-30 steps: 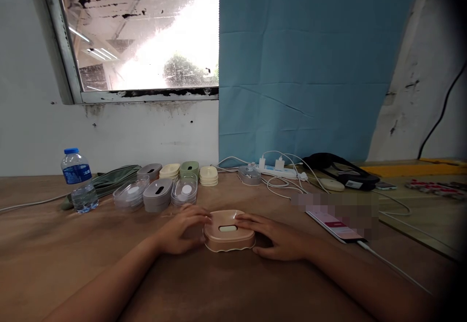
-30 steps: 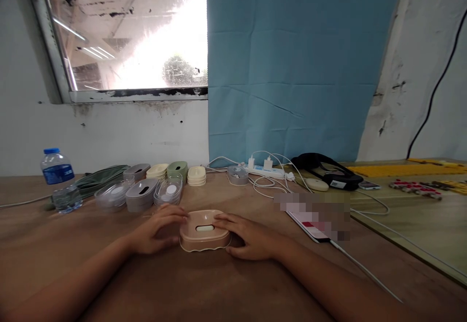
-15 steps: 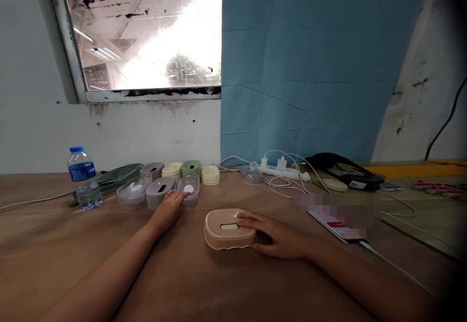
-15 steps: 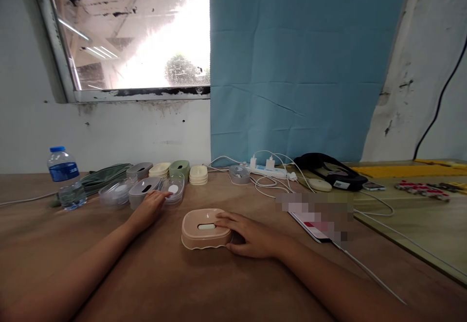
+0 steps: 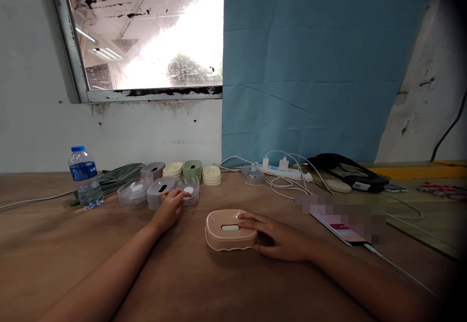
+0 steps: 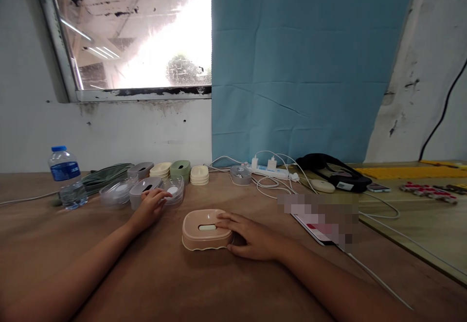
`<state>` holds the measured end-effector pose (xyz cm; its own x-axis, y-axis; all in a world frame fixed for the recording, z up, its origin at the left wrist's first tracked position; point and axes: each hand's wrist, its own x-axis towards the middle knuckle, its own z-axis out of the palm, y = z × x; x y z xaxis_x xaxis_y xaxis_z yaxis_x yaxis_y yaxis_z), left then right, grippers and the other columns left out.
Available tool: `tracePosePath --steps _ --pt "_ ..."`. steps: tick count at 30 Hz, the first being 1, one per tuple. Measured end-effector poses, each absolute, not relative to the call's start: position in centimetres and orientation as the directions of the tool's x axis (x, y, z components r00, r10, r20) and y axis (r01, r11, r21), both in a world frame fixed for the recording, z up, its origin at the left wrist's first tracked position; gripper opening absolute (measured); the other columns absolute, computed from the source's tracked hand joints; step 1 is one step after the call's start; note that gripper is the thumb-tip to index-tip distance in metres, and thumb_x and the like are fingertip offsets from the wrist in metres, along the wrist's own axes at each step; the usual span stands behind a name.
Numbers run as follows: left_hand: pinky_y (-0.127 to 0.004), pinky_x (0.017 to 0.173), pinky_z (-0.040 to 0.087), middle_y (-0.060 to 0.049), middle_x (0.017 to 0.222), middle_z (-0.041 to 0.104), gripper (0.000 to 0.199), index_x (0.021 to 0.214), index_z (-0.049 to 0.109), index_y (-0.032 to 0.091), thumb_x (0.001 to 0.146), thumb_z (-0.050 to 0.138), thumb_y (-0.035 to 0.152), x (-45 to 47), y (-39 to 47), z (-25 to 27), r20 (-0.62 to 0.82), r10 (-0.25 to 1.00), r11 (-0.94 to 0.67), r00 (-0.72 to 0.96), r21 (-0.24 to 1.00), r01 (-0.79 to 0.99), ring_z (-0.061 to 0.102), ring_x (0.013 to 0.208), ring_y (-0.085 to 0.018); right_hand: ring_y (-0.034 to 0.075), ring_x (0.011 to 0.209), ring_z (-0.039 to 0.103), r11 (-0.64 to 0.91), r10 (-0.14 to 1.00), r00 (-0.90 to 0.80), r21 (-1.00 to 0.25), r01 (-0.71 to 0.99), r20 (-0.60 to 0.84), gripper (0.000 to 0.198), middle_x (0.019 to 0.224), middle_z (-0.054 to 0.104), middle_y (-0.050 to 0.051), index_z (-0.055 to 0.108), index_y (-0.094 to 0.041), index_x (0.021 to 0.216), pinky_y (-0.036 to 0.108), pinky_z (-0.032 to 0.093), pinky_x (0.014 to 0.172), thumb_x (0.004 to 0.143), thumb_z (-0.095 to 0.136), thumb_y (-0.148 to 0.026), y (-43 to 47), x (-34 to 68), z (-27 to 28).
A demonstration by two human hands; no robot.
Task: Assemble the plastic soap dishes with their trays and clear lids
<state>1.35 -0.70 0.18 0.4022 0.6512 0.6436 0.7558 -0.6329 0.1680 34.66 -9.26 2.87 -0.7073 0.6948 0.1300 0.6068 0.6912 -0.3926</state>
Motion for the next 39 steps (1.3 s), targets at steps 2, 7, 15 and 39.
tracePosePath --steps 2,7,15,39 --pt "-0.039 0.091 0.027 -0.006 0.099 0.058 0.027 0.102 0.056 0.023 0.084 0.039 0.011 1.3 -0.8 0.2 0.662 0.636 -0.637 0.397 0.159 0.755 0.053 0.097 -0.019 0.024 0.13 0.029 0.694 0.691 -0.711 -0.394 0.602 0.132 0.056 0.143 0.029 0.003 0.038 -0.028 0.133 0.039 0.028 0.106 0.079 0.055 -0.027 -9.3 34.7 2.8" --pt "-0.037 0.087 0.027 -0.003 0.091 0.058 0.022 0.097 0.057 0.023 0.085 0.041 0.013 1.3 -1.3 0.6 0.719 0.593 -0.632 0.363 0.136 0.763 0.056 0.086 -0.017 0.025 0.13 0.029 0.702 0.682 -0.714 -0.415 0.579 0.157 0.057 0.143 0.03 0.003 0.038 -0.029 0.133 0.041 0.028 0.105 0.079 0.055 -0.026 -9.1 34.8 2.6" --pt "-0.035 0.087 0.036 -0.002 0.087 0.057 0.009 0.089 0.051 0.021 0.081 0.054 0.019 2.4 -2.8 2.0 0.883 0.434 -0.781 0.182 0.267 0.565 0.057 0.087 -0.017 0.025 0.127 0.033 0.713 0.684 -0.704 -0.375 0.592 0.188 0.058 0.141 0.033 0.003 0.037 -0.029 0.133 0.04 0.03 0.104 0.078 0.056 -0.03 -9.4 34.6 2.7" --pt "-0.034 0.094 0.039 0.008 0.067 0.053 0.038 0.069 0.038 0.018 0.063 0.075 0.014 7.5 -7.3 2.5 0.286 0.755 0.005 0.591 0.897 -0.441 0.065 0.088 -0.016 0.027 0.129 0.029 0.81 0.483 -0.574 -0.088 0.58 0.661 0.052 0.146 0.019 0.007 0.04 -0.027 0.128 0.038 0.037 0.1 0.081 0.058 -0.034 -9.7 33.8 2.2"
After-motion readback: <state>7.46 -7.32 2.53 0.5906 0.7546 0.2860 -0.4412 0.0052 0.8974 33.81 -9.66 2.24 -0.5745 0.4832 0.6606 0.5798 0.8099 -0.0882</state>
